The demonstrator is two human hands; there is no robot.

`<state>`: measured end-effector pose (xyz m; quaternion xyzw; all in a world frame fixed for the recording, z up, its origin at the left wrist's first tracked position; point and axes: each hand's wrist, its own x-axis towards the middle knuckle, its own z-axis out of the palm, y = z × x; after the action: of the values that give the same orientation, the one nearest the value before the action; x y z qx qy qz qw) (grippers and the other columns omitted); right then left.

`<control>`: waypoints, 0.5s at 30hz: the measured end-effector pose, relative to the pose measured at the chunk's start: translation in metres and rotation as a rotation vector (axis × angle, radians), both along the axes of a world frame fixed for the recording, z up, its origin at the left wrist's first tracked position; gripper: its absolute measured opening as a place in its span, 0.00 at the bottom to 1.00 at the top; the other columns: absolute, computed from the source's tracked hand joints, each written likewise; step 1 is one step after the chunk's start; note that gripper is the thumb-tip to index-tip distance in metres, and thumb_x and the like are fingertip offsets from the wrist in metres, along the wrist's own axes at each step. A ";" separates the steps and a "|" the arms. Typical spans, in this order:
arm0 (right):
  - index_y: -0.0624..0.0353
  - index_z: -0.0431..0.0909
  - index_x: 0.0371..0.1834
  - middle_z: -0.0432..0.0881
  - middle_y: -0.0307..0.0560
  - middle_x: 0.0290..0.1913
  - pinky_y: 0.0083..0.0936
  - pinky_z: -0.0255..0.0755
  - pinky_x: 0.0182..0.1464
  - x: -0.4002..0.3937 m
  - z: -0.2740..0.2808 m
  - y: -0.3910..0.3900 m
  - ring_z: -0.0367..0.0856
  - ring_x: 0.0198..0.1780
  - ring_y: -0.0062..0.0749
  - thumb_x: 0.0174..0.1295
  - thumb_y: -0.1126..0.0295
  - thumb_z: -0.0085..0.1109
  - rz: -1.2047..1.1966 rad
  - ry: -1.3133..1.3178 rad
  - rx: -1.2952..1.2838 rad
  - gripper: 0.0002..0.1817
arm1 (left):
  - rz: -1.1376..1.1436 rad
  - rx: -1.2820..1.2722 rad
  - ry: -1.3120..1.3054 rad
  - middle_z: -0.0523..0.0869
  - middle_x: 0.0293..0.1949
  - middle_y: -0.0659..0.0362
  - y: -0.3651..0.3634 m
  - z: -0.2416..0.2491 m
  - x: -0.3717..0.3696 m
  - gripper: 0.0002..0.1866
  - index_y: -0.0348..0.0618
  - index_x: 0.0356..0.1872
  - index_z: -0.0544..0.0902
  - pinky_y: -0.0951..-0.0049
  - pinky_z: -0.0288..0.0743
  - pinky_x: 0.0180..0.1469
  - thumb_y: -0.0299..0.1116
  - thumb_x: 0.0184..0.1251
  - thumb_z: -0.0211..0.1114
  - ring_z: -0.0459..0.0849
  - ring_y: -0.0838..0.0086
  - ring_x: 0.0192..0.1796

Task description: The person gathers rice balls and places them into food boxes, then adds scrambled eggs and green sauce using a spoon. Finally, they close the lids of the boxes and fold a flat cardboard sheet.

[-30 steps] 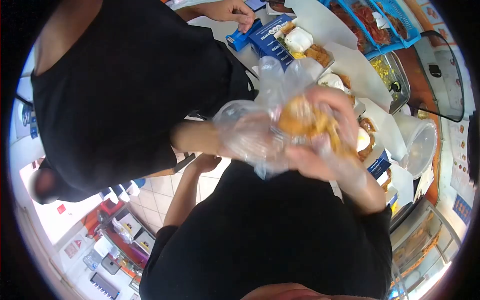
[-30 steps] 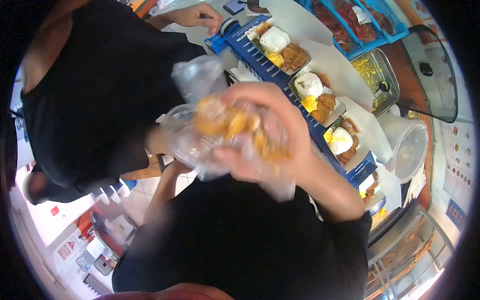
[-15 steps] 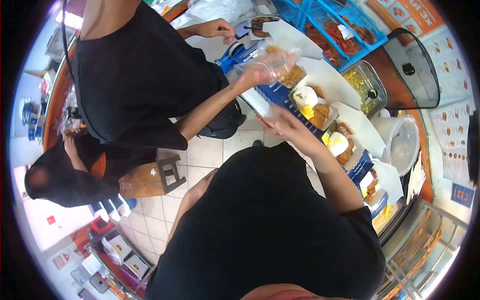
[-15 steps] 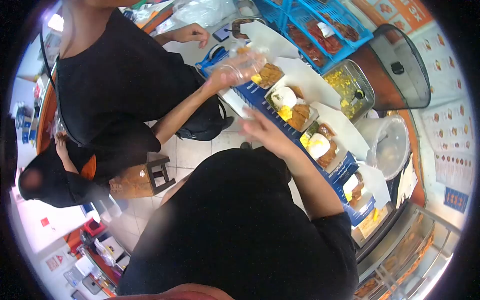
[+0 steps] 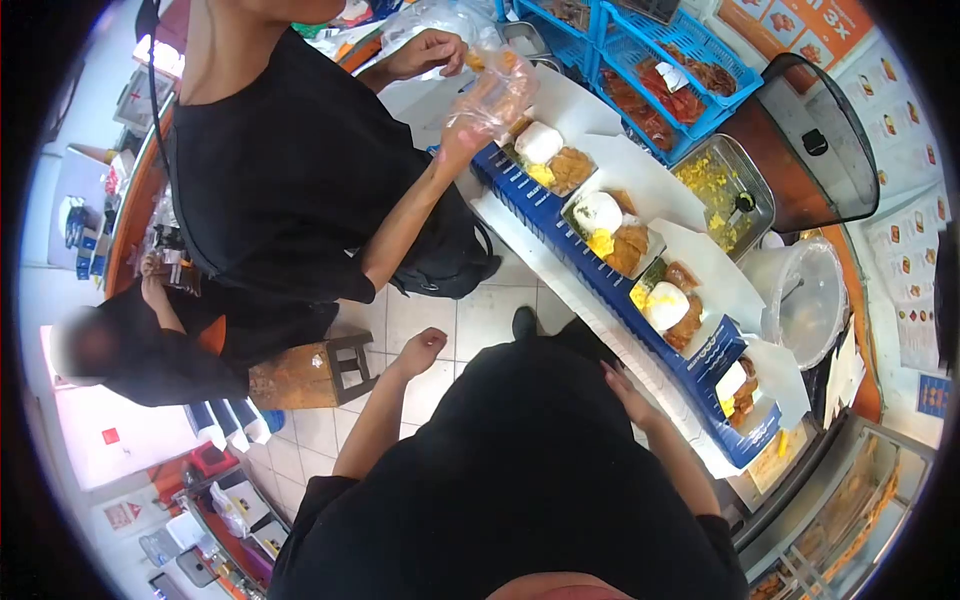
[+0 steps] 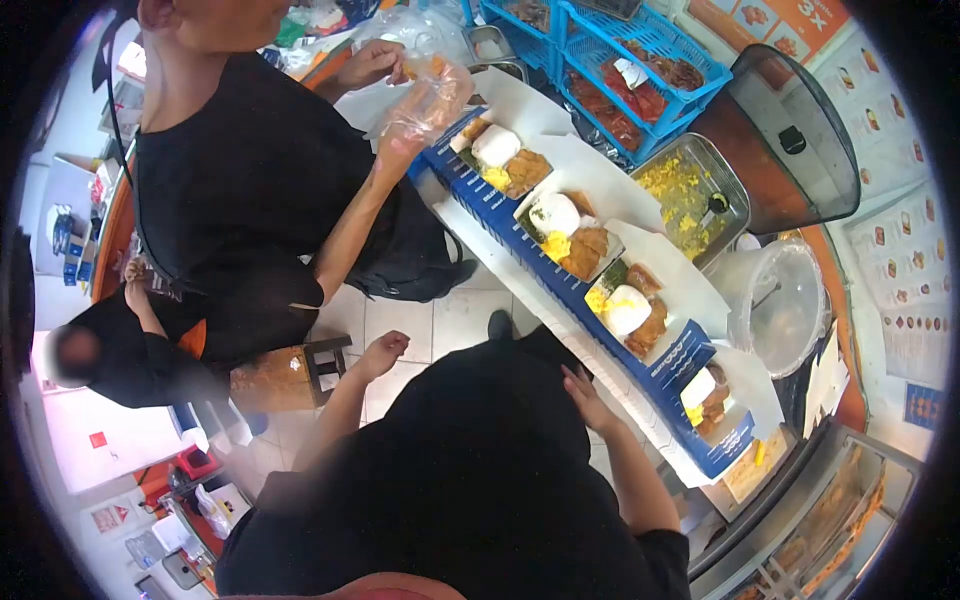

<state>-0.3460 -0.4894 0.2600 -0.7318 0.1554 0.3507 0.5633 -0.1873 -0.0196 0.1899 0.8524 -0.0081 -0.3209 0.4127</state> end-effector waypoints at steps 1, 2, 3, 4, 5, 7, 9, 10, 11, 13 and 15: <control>0.52 0.53 0.81 0.45 0.58 0.82 0.38 0.35 0.81 -0.014 -0.004 -0.003 0.35 0.84 0.45 0.72 0.34 0.39 -0.104 0.011 0.029 0.43 | 0.045 0.089 -0.009 0.88 0.45 0.46 0.015 -0.022 -0.007 0.15 0.39 0.47 0.82 0.63 0.78 0.52 0.41 0.72 0.59 0.86 0.57 0.50; 0.52 0.52 0.81 0.45 0.57 0.82 0.37 0.38 0.81 -0.027 -0.011 -0.005 0.37 0.83 0.44 0.72 0.35 0.42 -0.228 0.059 0.066 0.43 | 0.075 0.244 -0.027 0.88 0.45 0.44 0.027 -0.033 -0.018 0.16 0.39 0.48 0.82 0.62 0.78 0.52 0.41 0.72 0.58 0.86 0.54 0.51; 0.52 0.51 0.81 0.45 0.55 0.82 0.36 0.41 0.80 -0.041 -0.022 -0.007 0.39 0.83 0.43 0.71 0.36 0.45 -0.349 0.106 0.104 0.43 | 0.109 0.399 -0.047 0.87 0.45 0.42 0.043 -0.046 -0.034 0.17 0.39 0.49 0.82 0.60 0.79 0.53 0.41 0.72 0.58 0.85 0.50 0.51; 0.52 0.54 0.80 0.52 0.55 0.80 0.35 0.48 0.78 -0.065 -0.042 -0.010 0.48 0.81 0.42 0.71 0.38 0.47 -0.423 0.012 0.187 0.42 | 0.157 0.569 -0.078 0.88 0.42 0.42 0.072 -0.085 -0.061 0.16 0.37 0.47 0.83 0.60 0.79 0.52 0.39 0.70 0.57 0.86 0.51 0.51; 0.52 0.56 0.79 0.54 0.54 0.78 0.35 0.50 0.76 -0.082 -0.052 -0.017 0.50 0.78 0.42 0.71 0.39 0.47 -0.481 0.000 0.218 0.40 | 0.182 0.572 -0.107 0.88 0.42 0.42 0.095 -0.092 -0.078 0.16 0.37 0.47 0.83 0.60 0.79 0.52 0.39 0.70 0.57 0.86 0.51 0.51; 0.53 0.60 0.75 0.59 0.54 0.72 0.36 0.54 0.72 -0.108 -0.057 -0.036 0.55 0.74 0.42 0.71 0.42 0.47 -0.528 0.029 0.222 0.37 | 0.312 0.599 0.374 0.89 0.37 0.46 0.127 -0.099 -0.124 0.17 0.33 0.40 0.84 0.57 0.80 0.41 0.39 0.69 0.55 0.88 0.55 0.39; 0.54 0.63 0.72 0.64 0.53 0.67 0.36 0.58 0.68 -0.142 -0.055 -0.066 0.60 0.69 0.42 0.71 0.45 0.48 -0.541 0.068 0.181 0.33 | 0.385 0.587 0.629 0.89 0.34 0.48 0.126 -0.107 -0.155 0.18 0.32 0.37 0.84 0.56 0.80 0.36 0.38 0.69 0.53 0.88 0.56 0.34; 0.54 0.65 0.70 0.66 0.52 0.64 0.37 0.60 0.66 -0.159 -0.054 -0.084 0.62 0.66 0.42 0.71 0.46 0.48 -0.535 0.088 0.151 0.31 | 0.385 0.604 0.636 0.88 0.33 0.48 0.126 -0.109 -0.173 0.18 0.32 0.36 0.84 0.56 0.79 0.34 0.38 0.69 0.53 0.88 0.57 0.32; 0.55 0.67 0.69 0.68 0.52 0.62 0.37 0.62 0.64 -0.176 -0.050 -0.102 0.65 0.64 0.42 0.71 0.47 0.48 -0.516 0.107 0.120 0.30 | 0.382 0.626 0.647 0.88 0.32 0.47 0.124 -0.108 -0.195 0.17 0.33 0.35 0.83 0.56 0.78 0.32 0.38 0.68 0.53 0.87 0.57 0.31; 0.55 0.70 0.66 0.73 0.51 0.57 0.37 0.66 0.60 -0.208 -0.046 -0.141 0.70 0.59 0.42 0.71 0.50 0.48 -0.412 0.138 0.047 0.27 | 0.394 0.635 0.710 0.81 0.28 0.54 0.088 -0.109 -0.217 0.12 0.41 0.35 0.79 0.60 0.73 0.29 0.39 0.69 0.54 0.81 0.62 0.27; 0.56 0.73 0.62 0.77 0.51 0.51 0.38 0.70 0.56 -0.233 -0.044 -0.177 0.75 0.54 0.42 0.71 0.53 0.48 -0.188 0.157 -0.049 0.24 | 0.438 0.482 0.787 0.75 0.23 0.61 0.037 -0.114 -0.218 0.08 0.50 0.35 0.76 0.64 0.69 0.26 0.41 0.70 0.55 0.75 0.67 0.24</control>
<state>-0.5792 -0.6667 0.2163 -0.6977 0.2753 0.3489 0.5618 -0.4058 0.0171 0.0759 0.7195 0.4011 -0.5165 0.2338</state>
